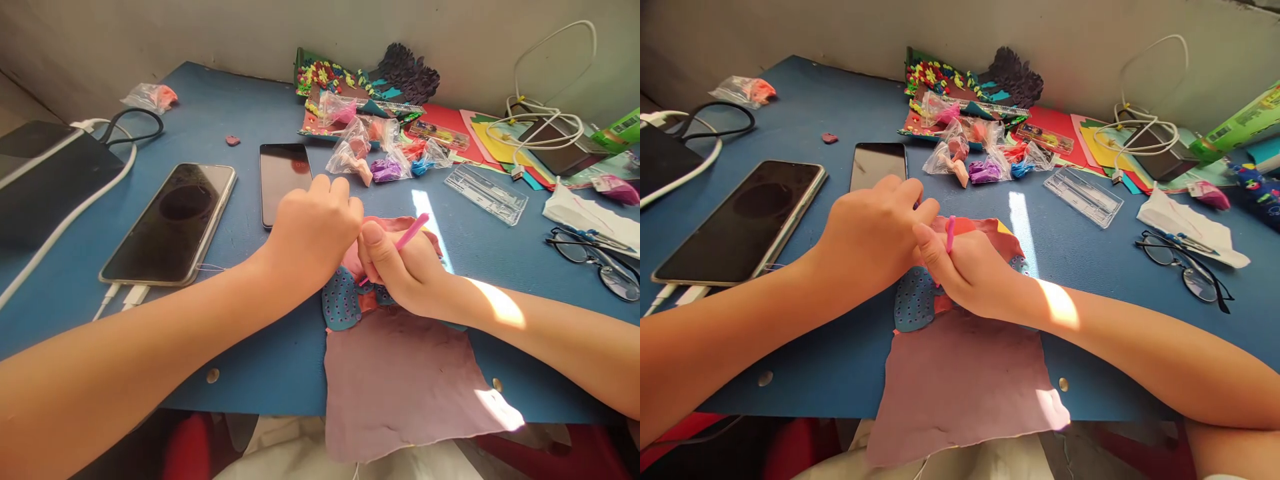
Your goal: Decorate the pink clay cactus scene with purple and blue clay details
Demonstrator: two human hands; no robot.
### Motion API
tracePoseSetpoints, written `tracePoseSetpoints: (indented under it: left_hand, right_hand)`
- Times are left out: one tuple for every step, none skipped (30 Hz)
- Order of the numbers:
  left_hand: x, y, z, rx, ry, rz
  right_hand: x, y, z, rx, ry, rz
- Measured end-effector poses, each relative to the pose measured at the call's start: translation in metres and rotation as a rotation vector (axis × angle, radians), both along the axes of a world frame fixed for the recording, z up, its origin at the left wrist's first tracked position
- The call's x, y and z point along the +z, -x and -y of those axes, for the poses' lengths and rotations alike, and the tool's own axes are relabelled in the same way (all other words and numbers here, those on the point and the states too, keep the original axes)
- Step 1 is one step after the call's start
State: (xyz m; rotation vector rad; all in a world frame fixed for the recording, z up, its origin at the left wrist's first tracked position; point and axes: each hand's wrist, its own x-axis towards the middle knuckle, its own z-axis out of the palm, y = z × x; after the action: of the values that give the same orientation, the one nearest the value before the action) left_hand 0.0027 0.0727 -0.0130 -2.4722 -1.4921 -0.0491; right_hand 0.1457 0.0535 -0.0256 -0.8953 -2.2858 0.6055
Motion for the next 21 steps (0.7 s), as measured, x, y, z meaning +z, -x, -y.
tracePoseSetpoints:
  left_hand:
    - [0.0005, -0.0003, -0.0001, 0.01, 0.021, 0.005]
    - [0.0012, -0.0002, -0.0001, 0.017, 0.038, 0.015]
    - [0.0019, 0.0001, 0.0, 0.02, 0.054, 0.031]
    - [0.0026, 0.0006, 0.0001, 0.016, 0.068, 0.05]
    - [0.0031, 0.0012, 0.0003, 0.008, 0.081, 0.069]
    - [0.0034, 0.0019, 0.0005, 0.001, 0.092, 0.087]
    - [0.0036, 0.0024, 0.0008, -0.005, 0.103, 0.1]
    - [0.0035, 0.0027, 0.001, -0.006, 0.108, 0.109]
    - [0.0032, 0.0028, 0.0013, -0.007, 0.109, 0.111]
    - [0.0027, 0.0028, 0.0015, -0.009, 0.103, 0.107]
    - [0.0021, 0.0025, 0.0017, -0.007, 0.091, 0.099]
    - [0.0014, 0.0022, 0.0018, -0.006, 0.077, 0.089]
    - [0.0006, 0.0018, 0.0018, -0.007, 0.068, 0.08]
    - [-0.0002, 0.0014, 0.0017, -0.005, 0.06, 0.076]
    - [-0.0009, 0.0012, 0.0014, -0.003, 0.055, 0.082]
    - [-0.0015, 0.0011, 0.001, 0.0, 0.055, 0.097]
    - [-0.002, 0.0011, 0.0004, 0.002, 0.056, 0.117]
    - [-0.0022, 0.0012, -0.0001, -0.001, 0.058, 0.133]
    - [-0.0022, 0.0013, -0.0006, -0.003, 0.06, 0.14]
    - [-0.0019, 0.0015, -0.0009, -0.003, 0.061, 0.137]
    - [-0.0014, 0.0017, -0.001, 0.0, 0.064, 0.124]
  right_hand:
    - [-0.0005, -0.0004, 0.0, -0.009, -0.031, 0.025]
    - [-0.0011, -0.0006, -0.0001, -0.014, -0.068, 0.052]
    - [-0.0017, -0.0007, -0.0001, -0.012, -0.106, 0.075]
    - [-0.0022, -0.0006, 0.0, -0.003, -0.135, 0.096]
    - [-0.0025, -0.0005, 0.0, 0.007, -0.149, 0.113]
    - [-0.0027, -0.0002, 0.0002, 0.013, -0.147, 0.117]
    - [-0.0028, 0.0, 0.0004, 0.013, -0.128, 0.096]
    - [-0.003, 0.0001, 0.0006, 0.008, -0.091, 0.051]
    - [-0.0033, 0.0, 0.0008, -0.01, -0.041, -0.011]
    - [-0.0039, -0.0002, 0.001, -0.041, 0.013, -0.08]
    - [-0.0045, -0.0005, 0.0012, -0.084, 0.067, -0.14]
    - [-0.0053, -0.0009, 0.0012, -0.126, 0.116, -0.186]
    - [-0.006, -0.0013, 0.0012, -0.159, 0.154, -0.214]
    - [-0.0066, -0.0016, 0.0011, -0.179, 0.179, -0.229]
    - [-0.0069, -0.0018, 0.0009, -0.18, 0.194, -0.238]
    - [-0.0071, -0.0018, 0.0006, -0.163, 0.203, -0.245]
    - [-0.0071, -0.0016, 0.0004, -0.137, 0.204, -0.253]
    - [-0.007, -0.0013, 0.0001, -0.109, 0.197, -0.261]
    - [-0.0068, -0.0009, -0.0001, -0.086, 0.186, -0.266]
    - [-0.0066, -0.0004, -0.0003, -0.066, 0.175, -0.269]
    - [-0.0064, 0.0002, -0.0004, -0.055, 0.161, -0.268]
